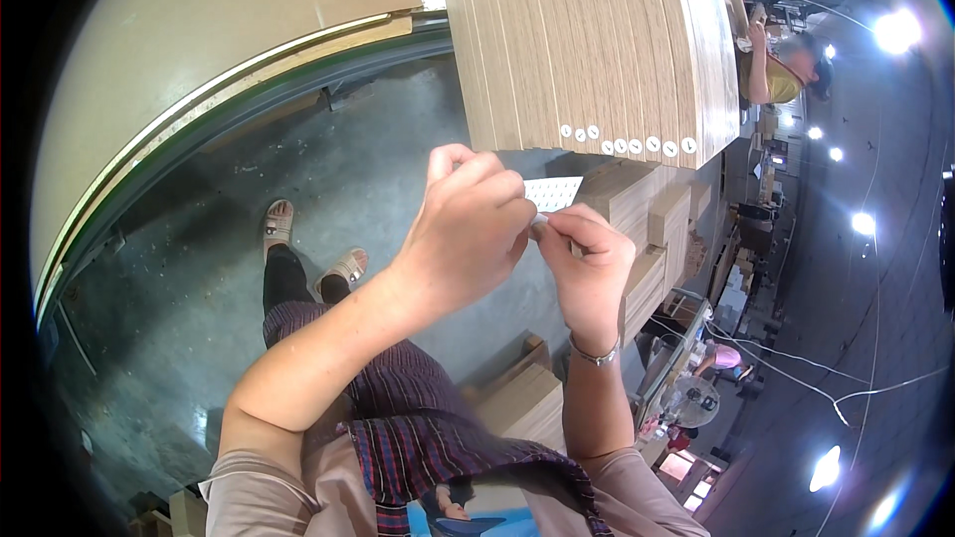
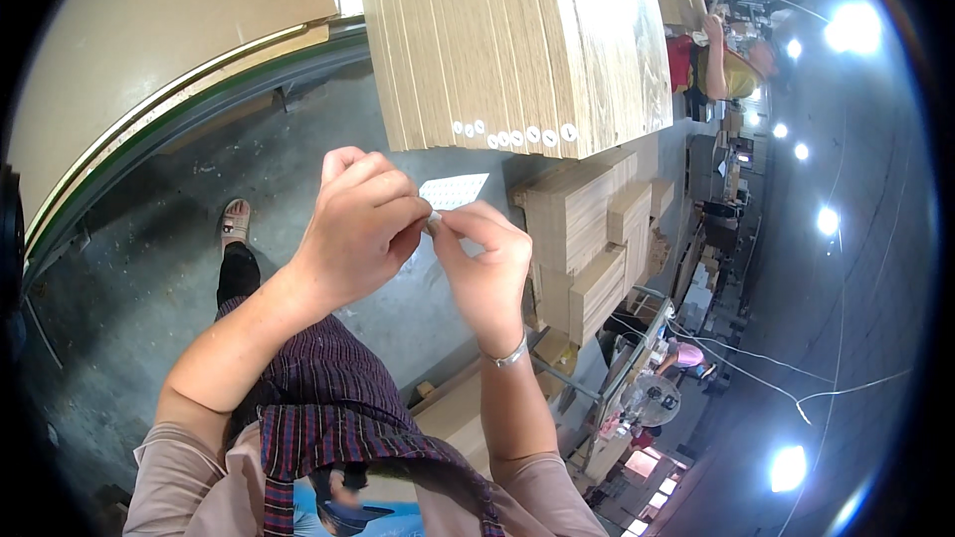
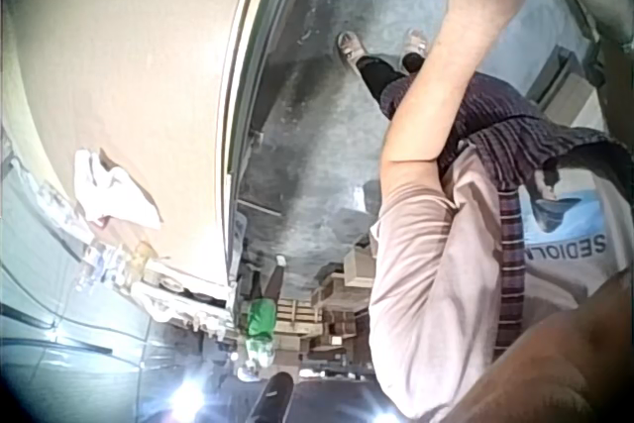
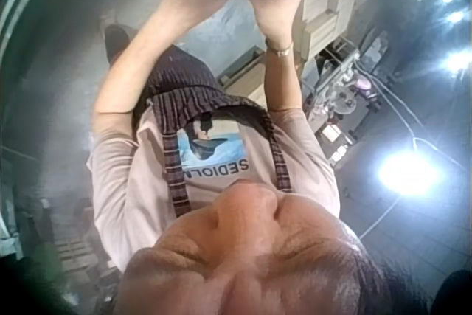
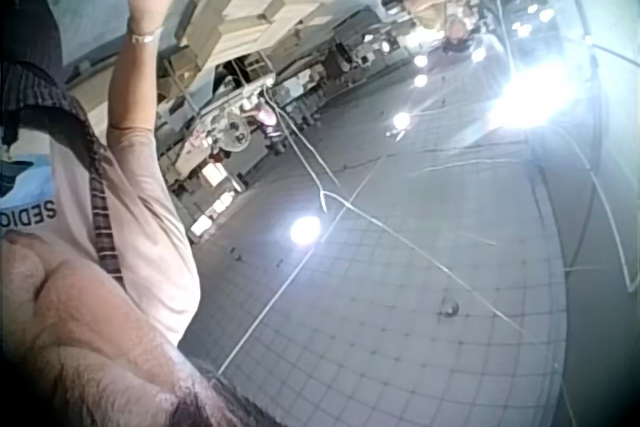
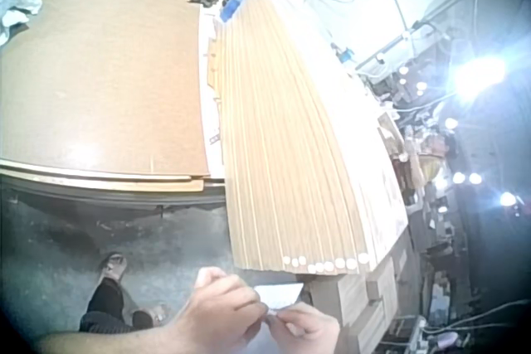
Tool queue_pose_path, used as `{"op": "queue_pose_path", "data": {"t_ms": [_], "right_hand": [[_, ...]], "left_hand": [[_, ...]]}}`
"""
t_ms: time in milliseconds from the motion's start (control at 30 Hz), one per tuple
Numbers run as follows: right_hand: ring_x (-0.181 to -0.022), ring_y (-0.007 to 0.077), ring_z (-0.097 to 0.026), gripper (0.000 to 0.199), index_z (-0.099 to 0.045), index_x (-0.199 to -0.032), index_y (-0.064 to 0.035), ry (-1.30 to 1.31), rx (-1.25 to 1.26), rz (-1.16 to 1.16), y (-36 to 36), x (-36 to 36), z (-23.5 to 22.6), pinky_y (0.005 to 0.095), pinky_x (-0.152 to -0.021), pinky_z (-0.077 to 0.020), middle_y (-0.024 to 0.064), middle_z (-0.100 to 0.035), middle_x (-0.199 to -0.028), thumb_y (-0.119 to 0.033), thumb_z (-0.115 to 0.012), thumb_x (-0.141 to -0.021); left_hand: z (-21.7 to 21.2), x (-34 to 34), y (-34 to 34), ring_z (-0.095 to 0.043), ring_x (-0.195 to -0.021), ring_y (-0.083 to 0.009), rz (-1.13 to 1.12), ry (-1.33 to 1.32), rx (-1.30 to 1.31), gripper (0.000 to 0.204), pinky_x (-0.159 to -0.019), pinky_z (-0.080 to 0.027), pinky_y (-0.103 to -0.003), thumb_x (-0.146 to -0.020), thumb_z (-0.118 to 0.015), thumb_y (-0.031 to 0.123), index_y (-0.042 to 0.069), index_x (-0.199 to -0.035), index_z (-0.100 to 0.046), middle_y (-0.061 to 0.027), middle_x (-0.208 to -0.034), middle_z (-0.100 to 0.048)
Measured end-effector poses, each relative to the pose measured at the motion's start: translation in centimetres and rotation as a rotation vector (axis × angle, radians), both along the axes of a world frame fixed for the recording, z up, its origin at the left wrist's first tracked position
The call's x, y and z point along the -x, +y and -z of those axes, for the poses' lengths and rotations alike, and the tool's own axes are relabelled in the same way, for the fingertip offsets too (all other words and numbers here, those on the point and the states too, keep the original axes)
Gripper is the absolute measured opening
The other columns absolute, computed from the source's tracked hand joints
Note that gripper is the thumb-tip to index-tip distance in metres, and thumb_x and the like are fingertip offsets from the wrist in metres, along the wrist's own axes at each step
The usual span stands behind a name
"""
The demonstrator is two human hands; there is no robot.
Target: The person peels small circular stickers from a sheet and applies them one by one to the narrow edge of a stack of wooden boards.
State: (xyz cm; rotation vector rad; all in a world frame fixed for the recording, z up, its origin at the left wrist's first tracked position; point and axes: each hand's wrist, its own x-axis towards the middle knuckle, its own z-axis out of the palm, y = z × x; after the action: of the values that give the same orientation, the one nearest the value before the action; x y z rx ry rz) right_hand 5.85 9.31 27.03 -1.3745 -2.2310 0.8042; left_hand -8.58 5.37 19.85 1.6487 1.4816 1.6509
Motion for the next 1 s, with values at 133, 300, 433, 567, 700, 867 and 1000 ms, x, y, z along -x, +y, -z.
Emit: {"op": "queue_pose_path", "data": {"t_ms": [133,300,433,567,700,867,1000], "right_hand": [[-0.068,0.0134,-0.062,0.011,-0.068,-0.084,0.0055,-0.003,0.069,0.049,-0.2,0.4,-0.4,0.025,-0.063,-0.0488,0.0094,-0.067,-0.077,0.012,-0.067,-0.076],[-0.066,0.0104,-0.057,0.011,-0.068,-0.086,0.0058,0.092,0.141,0.099,0.2,-0.6,0.4,0.0229,-0.062,-0.0458,0.0066,-0.066,-0.076,0.012,-0.067,-0.076],[-0.067,0.0071,-0.055,0.011,-0.068,-0.086,0.0059,0.186,0.259,0.197,0.1,-0.5,0.3,0.0208,-0.06,-0.0433,0.0039,-0.064,-0.076,0.012,-0.067,-0.078],[-0.067,0.006,-0.055,0.009,-0.068,-0.086,0.0063,0.235,0.292,0.229,0.1,-0.6,0.3,0.0205,-0.06,-0.0438,0.0035,-0.065,-0.077,0.012,-0.066,-0.079],[-0.068,0.0065,-0.056,0.009,-0.068,-0.086,0.0068,0.223,0.283,0.212,-0.1,-0.4,0.1,0.0209,-0.061,-0.0454,0.0038,-0.065,-0.077,0.012,-0.066,-0.08],[-0.069,0.0086,-0.058,0.01,-0.068,-0.087,0.0064,0.156,0.243,0.16,-0.4,-0.4,0.1,0.0218,-0.062,-0.0467,0.0053,-0.065,-0.077,0.013,-0.065,-0.079],[-0.069,0.0118,-0.06,0.012,-0.068,-0.086,0.0055,0.107,0.162,0.097,-0.3,-0.6,0.2,0.0236,-0.064,-0.0489,0.0078,-0.066,-0.078,0.013,-0.065,-0.078]], "left_hand": [[0.3,-0.1,0.1,-0.055,-0.075,-0.0198,-0.035,-0.041,-0.012,0.019,-0.079,-0.037,-0.036,-0.06,-0.071,-0.001,0.008,-0.074,-0.064,-0.0002,-0.074,-0.058],[1.4,-0.4,0.4,-0.056,-0.074,-0.0206,-0.031,-0.146,-0.028,0.018,-0.077,-0.039,-0.034,-0.062,-0.071,-0.001,0.008,-0.075,-0.064,-0.0007,-0.074,-0.06],[2.1,-0.5,0.5,-0.057,-0.076,-0.0223,-0.015,-0.317,0.021,0.017,-0.075,-0.04,-0.034,-0.062,-0.071,0.0,0.009,-0.073,-0.063,-0.0015,-0.074,-0.06],[1.4,-0.1,0.1,-0.057,-0.075,-0.0207,-0.03,-0.23,0.006,0.017,-0.076,-0.039,-0.033,-0.064,-0.073,-0.003,0.009,-0.075,-0.066,-0.0008,-0.076,-0.062],[1.1,-0.2,-0.1,-0.057,-0.076,-0.0201,-0.026,-0.181,-0.028,0.018,-0.076,-0.039,-0.033,-0.063,-0.075,-0.001,0.009,-0.076,-0.066,-0.0004,-0.076,-0.062],[1.0,-0.3,-0.4,-0.057,-0.076,-0.0205,-0.031,-0.123,-0.077,0.021,-0.077,-0.04,-0.036,-0.061,-0.077,0.002,0.008,-0.078,-0.066,-0.0004,-0.077,-0.061],[0.7,-0.3,-0.4,-0.057,-0.076,-0.0211,-0.036,-0.095,-0.074,0.022,-0.077,-0.04,-0.036,-0.061,-0.075,0.001,0.008,-0.079,-0.066,-0.0007,-0.077,-0.06]]}}
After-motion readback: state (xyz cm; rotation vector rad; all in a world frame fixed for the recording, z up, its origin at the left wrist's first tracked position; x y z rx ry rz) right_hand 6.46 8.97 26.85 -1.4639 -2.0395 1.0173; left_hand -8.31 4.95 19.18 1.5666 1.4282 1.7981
